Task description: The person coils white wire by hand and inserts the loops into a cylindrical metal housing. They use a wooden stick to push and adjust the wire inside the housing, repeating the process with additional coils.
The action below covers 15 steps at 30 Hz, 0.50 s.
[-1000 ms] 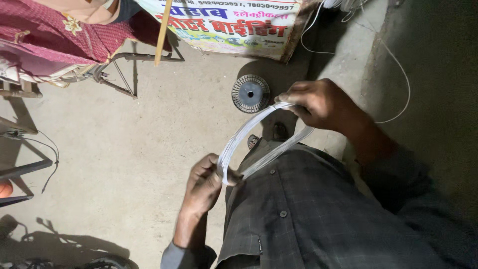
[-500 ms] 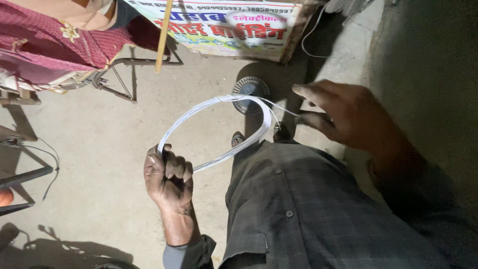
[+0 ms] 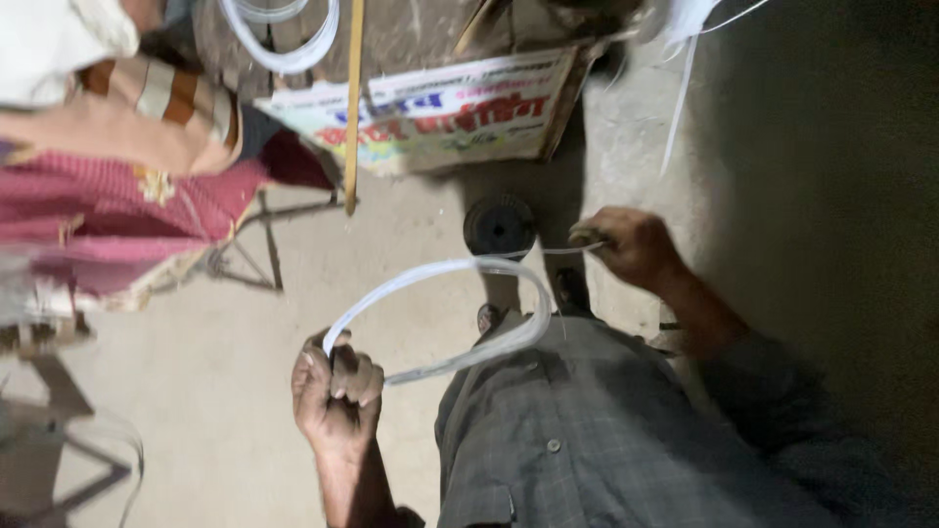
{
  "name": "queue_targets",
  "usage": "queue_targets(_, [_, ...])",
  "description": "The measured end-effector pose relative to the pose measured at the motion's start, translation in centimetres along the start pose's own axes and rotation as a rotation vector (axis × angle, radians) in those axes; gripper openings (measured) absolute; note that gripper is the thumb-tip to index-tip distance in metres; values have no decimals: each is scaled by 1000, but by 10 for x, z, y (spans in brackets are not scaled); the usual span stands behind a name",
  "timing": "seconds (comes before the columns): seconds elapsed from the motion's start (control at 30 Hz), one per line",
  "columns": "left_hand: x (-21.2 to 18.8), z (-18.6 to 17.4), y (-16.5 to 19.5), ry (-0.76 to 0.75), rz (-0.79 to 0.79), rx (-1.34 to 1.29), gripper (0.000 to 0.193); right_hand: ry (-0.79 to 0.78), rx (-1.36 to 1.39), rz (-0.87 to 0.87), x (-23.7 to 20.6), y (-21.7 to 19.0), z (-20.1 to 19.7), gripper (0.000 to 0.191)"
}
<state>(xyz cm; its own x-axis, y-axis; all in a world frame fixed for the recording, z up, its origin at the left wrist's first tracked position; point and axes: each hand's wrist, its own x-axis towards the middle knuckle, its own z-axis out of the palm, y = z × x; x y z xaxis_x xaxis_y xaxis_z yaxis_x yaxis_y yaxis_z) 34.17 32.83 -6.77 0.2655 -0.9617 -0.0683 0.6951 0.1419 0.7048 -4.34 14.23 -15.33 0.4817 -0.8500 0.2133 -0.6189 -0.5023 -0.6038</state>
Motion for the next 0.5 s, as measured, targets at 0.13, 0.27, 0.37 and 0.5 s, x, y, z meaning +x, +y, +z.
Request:
queue_targets(0.13, [25, -8, 16, -89, -25, -48, 38, 30, 176, 31, -3, -31, 2, 18])
queue_targets(0.27, [47, -4, 38, -210, -69, 10, 39, -175, 146, -106, 4, -65, -28, 58])
queue_targets(0.37, [59, 7, 39, -195, -88, 84, 38, -241, 326, -87, 2, -91, -66, 71])
queue_targets(0.5, [79, 27, 32, -295, -65, 82, 36, 224, 163, -178, 1, -126, -77, 52])
